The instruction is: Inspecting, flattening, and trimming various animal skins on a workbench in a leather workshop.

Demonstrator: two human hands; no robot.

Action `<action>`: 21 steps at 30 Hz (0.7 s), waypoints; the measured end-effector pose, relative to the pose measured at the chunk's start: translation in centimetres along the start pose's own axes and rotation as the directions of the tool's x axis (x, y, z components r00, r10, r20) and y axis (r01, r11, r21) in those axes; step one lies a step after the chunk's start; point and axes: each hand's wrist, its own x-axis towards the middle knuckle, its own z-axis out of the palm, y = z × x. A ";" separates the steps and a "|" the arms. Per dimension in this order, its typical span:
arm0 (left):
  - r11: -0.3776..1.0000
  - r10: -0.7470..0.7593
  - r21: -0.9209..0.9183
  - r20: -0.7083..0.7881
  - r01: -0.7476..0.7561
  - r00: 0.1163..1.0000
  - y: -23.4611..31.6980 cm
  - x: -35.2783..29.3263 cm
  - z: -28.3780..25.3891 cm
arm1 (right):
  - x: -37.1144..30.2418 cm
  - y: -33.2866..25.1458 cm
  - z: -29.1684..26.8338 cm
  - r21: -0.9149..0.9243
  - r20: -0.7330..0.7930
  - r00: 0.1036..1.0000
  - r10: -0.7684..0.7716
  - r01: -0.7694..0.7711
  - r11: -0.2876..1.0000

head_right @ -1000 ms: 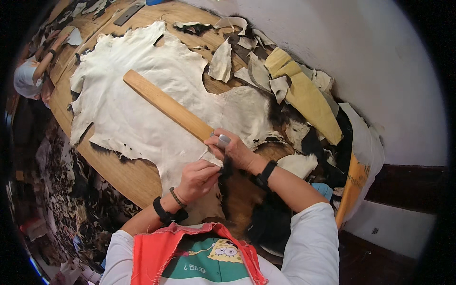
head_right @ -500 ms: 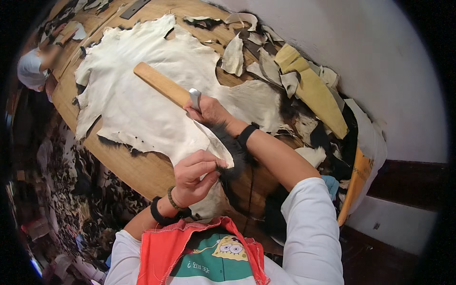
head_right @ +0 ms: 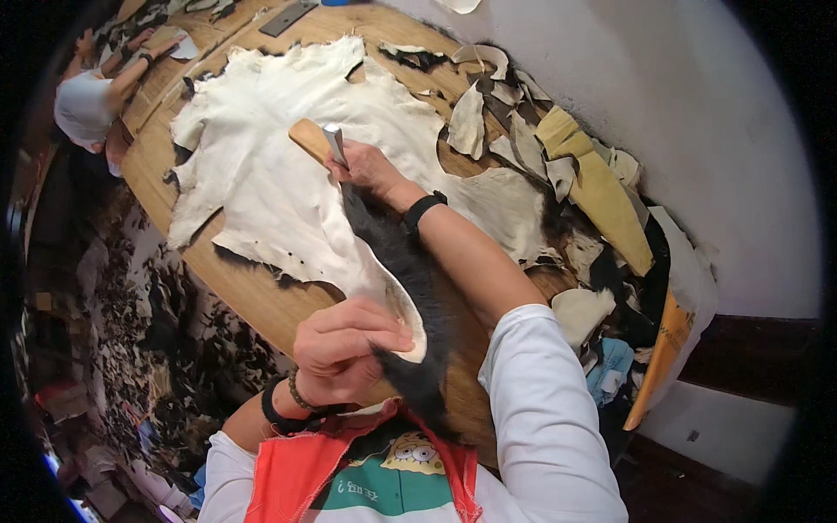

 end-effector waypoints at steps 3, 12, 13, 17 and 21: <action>0.977 -0.211 -0.063 -0.108 0.205 0.972 0.7 -2.4 -2.3 | 0.6 0.0 -0.4 -0.095 -0.004 0.994 -0.108 0.107 0.990; 0.713 -0.121 0.280 -0.854 0.643 0.505 -0.8 -10.8 -23.2 | -10.9 -7.1 -9.7 -0.304 -0.108 0.943 0.316 -0.334 0.892; 0.609 0.054 0.401 -0.882 0.685 0.468 -1.6 -10.0 -23.8 | -12.9 -6.2 -9.6 -0.404 -0.097 0.949 0.299 -0.312 0.860; 0.406 -0.140 0.759 -0.498 0.508 0.856 -0.9 -1.8 -23.3 | -15.6 -8.4 -7.5 -0.388 -0.167 0.878 0.449 -0.477 0.788; 0.220 -0.311 0.942 -0.177 0.252 0.934 -7.0 2.5 -27.8 | -13.7 -8.5 -6.7 -0.318 -0.205 0.834 0.513 -0.552 0.771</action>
